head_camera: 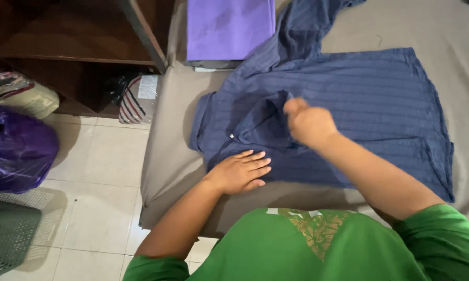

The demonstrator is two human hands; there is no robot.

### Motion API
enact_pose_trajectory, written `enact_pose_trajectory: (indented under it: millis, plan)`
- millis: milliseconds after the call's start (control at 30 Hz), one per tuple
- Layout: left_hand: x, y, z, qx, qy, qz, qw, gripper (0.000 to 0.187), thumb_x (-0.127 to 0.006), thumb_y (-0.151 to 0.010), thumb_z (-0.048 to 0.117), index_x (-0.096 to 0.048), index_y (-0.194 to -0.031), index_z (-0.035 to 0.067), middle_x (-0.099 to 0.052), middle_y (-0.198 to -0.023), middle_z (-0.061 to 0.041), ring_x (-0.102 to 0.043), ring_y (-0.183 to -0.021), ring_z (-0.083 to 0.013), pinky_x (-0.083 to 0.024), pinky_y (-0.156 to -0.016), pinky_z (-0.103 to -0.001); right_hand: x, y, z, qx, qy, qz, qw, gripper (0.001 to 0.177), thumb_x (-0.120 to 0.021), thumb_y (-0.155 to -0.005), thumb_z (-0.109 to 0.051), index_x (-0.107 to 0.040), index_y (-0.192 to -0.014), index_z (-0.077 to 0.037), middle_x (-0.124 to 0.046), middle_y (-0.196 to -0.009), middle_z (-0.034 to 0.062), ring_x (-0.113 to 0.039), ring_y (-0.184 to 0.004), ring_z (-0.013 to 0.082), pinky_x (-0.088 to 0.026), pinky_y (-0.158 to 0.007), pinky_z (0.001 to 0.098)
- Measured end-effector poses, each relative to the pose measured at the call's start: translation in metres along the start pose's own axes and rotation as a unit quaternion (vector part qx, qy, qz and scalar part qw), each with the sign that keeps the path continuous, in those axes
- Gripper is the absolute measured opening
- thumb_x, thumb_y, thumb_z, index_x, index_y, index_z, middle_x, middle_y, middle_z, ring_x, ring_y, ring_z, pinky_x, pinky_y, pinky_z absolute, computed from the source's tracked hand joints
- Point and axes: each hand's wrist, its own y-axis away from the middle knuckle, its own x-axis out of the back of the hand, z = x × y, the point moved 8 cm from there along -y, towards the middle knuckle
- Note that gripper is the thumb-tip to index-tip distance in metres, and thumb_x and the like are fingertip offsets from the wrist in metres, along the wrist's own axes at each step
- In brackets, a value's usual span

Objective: The person folds a blue striped shirt and a white shirt on a gray ironing board. They smooth the fabric, fold the sleeves and sides, and then fold the shirts in half to create neat stacks.

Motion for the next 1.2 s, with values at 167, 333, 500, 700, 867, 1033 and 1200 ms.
enact_pose_trajectory:
  millis: [167, 333, 500, 700, 867, 1033, 1200]
  plan:
    - [-0.005, -0.002, 0.0, 0.028, 0.006, -0.103, 0.994, 0.054, -0.048, -0.104, 0.051, -0.063, -0.138, 0.011, -0.06, -0.146, -0.012, -0.051, -0.14, -0.0312, -0.036, -0.118, -0.049, 0.091, 0.018, 0.124, -0.106, 0.036, 0.064, 0.992, 0.039, -0.061, -0.09, -0.011, -0.066, -0.128, -0.018, -0.059, -0.103, 0.0021, -0.066, -0.081, 0.0212, -0.053, -0.053, 0.0366]
    - [-0.009, -0.002, 0.002, 0.039, -0.008, -0.149, 0.988, 0.056, -0.047, -0.104, 0.049, -0.06, -0.142, 0.01, -0.054, -0.153, -0.011, -0.044, -0.147, -0.029, -0.03, -0.122, -0.047, 0.115, 0.121, 0.234, -0.131, -0.124, 0.206, 0.962, 0.059, -0.05, -0.075, 0.011, -0.08, -0.126, 0.006, -0.066, -0.109, 0.0205, -0.059, -0.106, 0.0396, -0.049, -0.081, 0.0466]
    - [-0.016, 0.002, -0.004, 0.065, -0.019, -0.166, 0.984, 0.058, -0.047, -0.105, 0.05, -0.057, -0.145, 0.009, -0.052, -0.155, -0.008, -0.043, -0.147, -0.0274, -0.033, -0.12, -0.04, 0.075, 0.237, 0.281, -0.27, -0.088, 0.182, 0.942, 0.059, -0.045, -0.072, 0.016, -0.08, -0.118, 0.007, -0.063, -0.115, 0.0232, -0.063, -0.112, 0.0404, -0.053, -0.104, 0.0485]
    - [-0.001, -0.006, 0.008, 0.043, -0.052, -0.109, 0.992, 0.042, -0.06, -0.101, 0.038, -0.066, -0.132, 0.009, -0.066, -0.138, -0.01, -0.07, -0.107, -0.0293, -0.058, -0.081, -0.044, -0.008, 0.305, 0.292, -0.38, -0.168, 0.02, 0.909, 0.046, -0.061, -0.088, 0.002, -0.076, -0.132, -0.003, -0.061, -0.129, 0.0187, -0.067, -0.098, 0.0276, -0.053, -0.099, 0.04]
    - [0.039, -0.019, 0.036, -0.046, -0.106, -0.011, 0.993, 0.021, -0.064, -0.097, 0.012, -0.068, -0.118, 0.007, -0.069, -0.123, -0.012, -0.067, -0.096, -0.0257, -0.053, -0.075, -0.039, 0.025, 0.272, 0.275, -0.409, -0.184, -0.085, 0.89, 0.056, -0.058, -0.084, -0.002, -0.071, -0.137, -0.013, -0.051, -0.141, 0.0163, -0.061, -0.115, 0.0378, -0.047, -0.101, 0.0506]
    - [0.06, -0.022, 0.031, -0.032, -0.186, -0.007, 0.982, 0.03, -0.055, -0.099, 0.004, -0.066, -0.126, 0.014, -0.068, -0.126, -0.007, -0.067, -0.1, -0.0221, -0.052, -0.082, -0.039, 0.03, 0.273, 0.27, -0.452, -0.211, -0.228, 0.836, 0.061, -0.065, -0.08, -0.008, -0.068, -0.14, -0.019, -0.052, -0.135, 0.0216, -0.067, -0.1, 0.0394, -0.046, -0.105, 0.0461]
    - [0.071, -0.025, 0.011, 0.049, -0.18, 0.055, 0.981, 0.02, -0.067, -0.096, 0.011, -0.073, -0.114, 0.017, -0.07, -0.114, -0.002, -0.068, -0.101, -0.0209, -0.052, -0.095, -0.042, 0.005, 0.275, 0.264, -0.351, -0.179, -0.186, 0.9, 0.056, -0.078, -0.081, -0.025, -0.069, -0.136, -0.024, -0.051, -0.145, 0.0232, -0.053, -0.136, 0.0299, -0.044, -0.113, 0.047]
